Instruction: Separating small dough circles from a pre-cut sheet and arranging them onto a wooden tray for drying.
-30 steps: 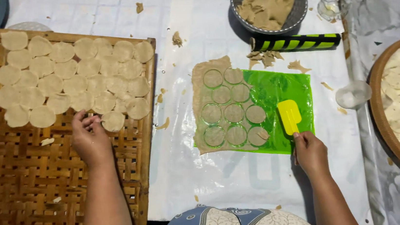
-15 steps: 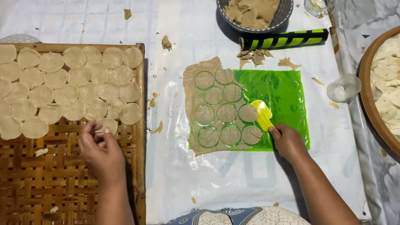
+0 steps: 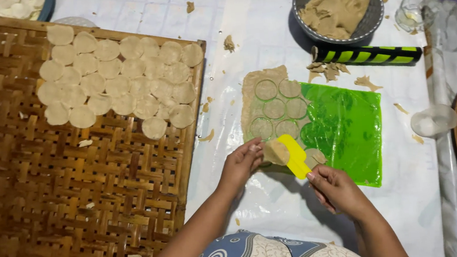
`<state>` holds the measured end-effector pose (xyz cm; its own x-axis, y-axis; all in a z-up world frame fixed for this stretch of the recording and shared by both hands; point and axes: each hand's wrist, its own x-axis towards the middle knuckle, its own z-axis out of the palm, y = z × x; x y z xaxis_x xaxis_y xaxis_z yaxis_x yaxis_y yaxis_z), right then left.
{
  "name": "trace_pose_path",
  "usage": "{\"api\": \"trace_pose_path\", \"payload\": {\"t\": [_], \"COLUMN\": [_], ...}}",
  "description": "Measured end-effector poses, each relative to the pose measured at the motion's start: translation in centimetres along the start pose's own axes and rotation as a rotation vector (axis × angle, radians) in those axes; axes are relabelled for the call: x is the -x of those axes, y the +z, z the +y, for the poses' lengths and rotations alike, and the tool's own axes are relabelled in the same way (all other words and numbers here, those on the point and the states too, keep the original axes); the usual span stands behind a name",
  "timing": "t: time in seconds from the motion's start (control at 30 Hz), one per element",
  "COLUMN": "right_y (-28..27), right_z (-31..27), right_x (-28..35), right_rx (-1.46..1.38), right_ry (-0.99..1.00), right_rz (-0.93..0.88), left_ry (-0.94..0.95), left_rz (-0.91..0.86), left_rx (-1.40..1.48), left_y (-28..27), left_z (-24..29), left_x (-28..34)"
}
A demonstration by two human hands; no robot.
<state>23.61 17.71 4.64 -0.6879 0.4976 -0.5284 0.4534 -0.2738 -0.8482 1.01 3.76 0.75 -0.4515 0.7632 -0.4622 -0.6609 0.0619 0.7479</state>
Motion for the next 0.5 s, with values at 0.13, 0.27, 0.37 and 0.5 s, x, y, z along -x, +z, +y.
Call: {"api": "trace_pose_path", "payload": {"t": [0.13,0.27,0.37,0.5], "right_y": [2.3,4.6,5.8,7.1], "right_z": [-1.0,-1.9,-0.7,-0.8], "right_x": [0.0,-0.3,-1.3,-1.7], "right_rx": [0.125,0.551,0.777,0.866], "right_ry": [-0.045,-0.004,-0.059,-0.1], "right_rz": [0.031,0.211,0.299,0.325], "left_ry": [0.041,0.066,0.082,0.155], "left_rz": [0.034,0.164,0.242,0.261], "left_rx": [0.051,-0.105,-0.177,-0.201], "left_y": [-0.7,-0.9,-1.6,-3.4], "left_z": [-0.2,1.2,1.2,0.2], "left_x": [0.2,1.7,1.9,1.2]}}
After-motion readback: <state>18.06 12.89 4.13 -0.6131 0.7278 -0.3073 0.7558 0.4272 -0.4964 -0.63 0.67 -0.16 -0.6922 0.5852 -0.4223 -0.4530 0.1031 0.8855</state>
